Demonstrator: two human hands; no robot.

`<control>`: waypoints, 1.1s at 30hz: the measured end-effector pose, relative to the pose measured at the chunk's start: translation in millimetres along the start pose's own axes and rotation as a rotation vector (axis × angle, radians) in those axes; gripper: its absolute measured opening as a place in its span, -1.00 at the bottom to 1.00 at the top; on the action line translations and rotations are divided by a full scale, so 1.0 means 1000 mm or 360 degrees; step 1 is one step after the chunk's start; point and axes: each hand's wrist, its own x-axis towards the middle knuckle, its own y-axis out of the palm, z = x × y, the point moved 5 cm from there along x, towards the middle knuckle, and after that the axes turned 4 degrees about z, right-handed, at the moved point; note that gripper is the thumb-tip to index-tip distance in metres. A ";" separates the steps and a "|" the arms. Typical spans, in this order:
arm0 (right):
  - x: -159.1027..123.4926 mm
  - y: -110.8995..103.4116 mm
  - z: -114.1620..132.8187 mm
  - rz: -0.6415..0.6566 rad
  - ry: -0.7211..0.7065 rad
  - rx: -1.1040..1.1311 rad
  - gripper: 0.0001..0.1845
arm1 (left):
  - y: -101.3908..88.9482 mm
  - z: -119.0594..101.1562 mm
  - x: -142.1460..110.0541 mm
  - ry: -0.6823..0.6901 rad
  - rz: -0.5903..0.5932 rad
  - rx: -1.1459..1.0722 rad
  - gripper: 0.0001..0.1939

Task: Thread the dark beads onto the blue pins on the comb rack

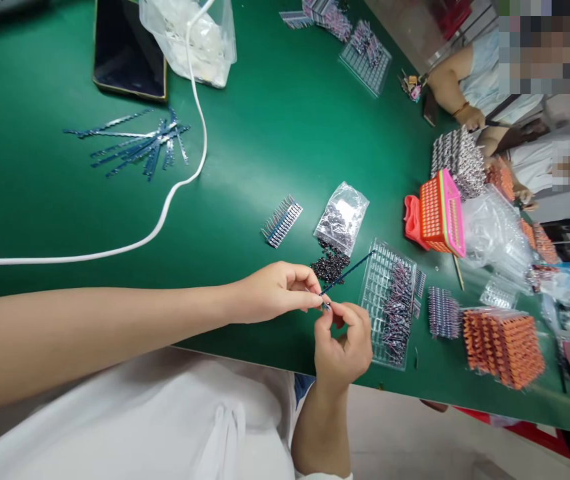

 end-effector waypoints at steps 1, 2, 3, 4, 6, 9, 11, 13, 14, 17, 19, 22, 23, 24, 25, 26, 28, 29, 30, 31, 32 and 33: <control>-0.001 0.000 0.000 -0.0034 -0.0005 -0.0017 -0.89 | 0.001 -0.001 -0.001 0.0012 0.0009 0.0003 -0.87; -0.002 0.001 0.000 -0.0060 -0.0006 -0.0028 -0.88 | 0.002 -0.002 -0.001 0.0025 0.0013 0.0001 -0.87; -0.003 0.001 0.000 -0.0078 -0.0003 -0.0032 -0.87 | 0.003 -0.003 -0.002 0.0035 0.0018 -0.0006 -0.87; -0.003 0.001 -0.001 -0.0092 0.0001 -0.0029 -0.87 | 0.004 -0.003 -0.003 0.0048 0.0022 -0.0010 -0.88; -0.005 0.001 -0.002 -0.0124 0.0013 0.0009 -0.86 | 0.006 -0.005 -0.005 0.0083 0.0029 0.0024 -0.88; -0.006 -0.001 -0.003 -0.0174 0.0044 0.0097 -0.83 | 0.006 -0.009 -0.008 0.0163 0.0027 0.0227 -0.87; -0.006 -0.001 -0.003 -0.0182 0.0063 0.0115 -0.85 | 0.007 -0.010 -0.010 0.0213 0.0033 0.0389 -0.85; -0.007 -0.001 -0.004 -0.0175 0.0074 0.0111 -0.88 | 0.007 -0.011 -0.011 0.0255 0.0046 0.0489 -0.84; -0.007 -0.001 -0.004 -0.0170 0.0077 0.0112 -0.88 | 0.007 -0.011 -0.012 0.0270 0.0050 0.0516 -0.84; -0.008 -0.001 -0.006 -0.0162 0.0079 0.0116 -0.85 | 0.007 -0.010 -0.011 0.0294 0.0055 0.0556 -0.84; -0.009 -0.001 -0.007 -0.0164 0.0066 0.0132 -0.81 | 0.007 -0.011 -0.011 0.0302 0.0054 0.0575 -0.84; -0.010 0.000 -0.009 -0.0161 0.0069 0.0162 -0.79 | 0.007 -0.011 -0.011 0.0314 0.0059 0.0579 -0.85; -0.010 0.000 -0.009 -0.0152 0.0079 0.0157 -0.80 | 0.007 -0.012 -0.011 0.0313 0.0062 0.0572 -0.86; -0.010 0.000 -0.010 -0.0142 0.0088 0.0146 -0.81 | 0.007 -0.012 -0.011 0.0311 0.0063 0.0564 -0.86; -0.010 0.000 -0.010 -0.0136 0.0088 0.0132 -0.81 | 0.007 -0.012 -0.011 0.0308 0.0063 0.0558 -0.86; -0.010 0.000 -0.010 -0.0134 0.0074 0.0118 -0.81 | 0.007 -0.012 -0.011 0.0304 0.0060 0.0557 -0.87; -0.009 -0.001 -0.008 -0.0137 0.0012 0.0095 -0.80 | 0.007 -0.011 -0.011 0.0290 0.0051 0.0564 -0.86; -0.008 -0.001 -0.007 -0.0136 -0.0021 0.0083 -0.79 | 0.007 -0.011 -0.011 0.0285 0.0045 0.0566 -0.86; -0.008 -0.001 -0.006 -0.0133 -0.0047 0.0073 -0.78 | 0.007 -0.011 -0.011 0.0284 0.0039 0.0564 -0.85; -0.008 -0.001 -0.005 -0.0130 -0.0056 0.0069 -0.77 | 0.007 -0.010 -0.011 0.0283 0.0036 0.0557 -0.85; -0.007 -0.001 -0.006 -0.0130 -0.0046 0.0074 -0.77 | 0.007 -0.010 -0.011 0.0288 0.0036 0.0544 -0.85; -0.007 0.000 -0.006 -0.0132 -0.0017 0.0092 -0.78 | 0.007 -0.011 -0.011 0.0295 0.0040 0.0532 -0.86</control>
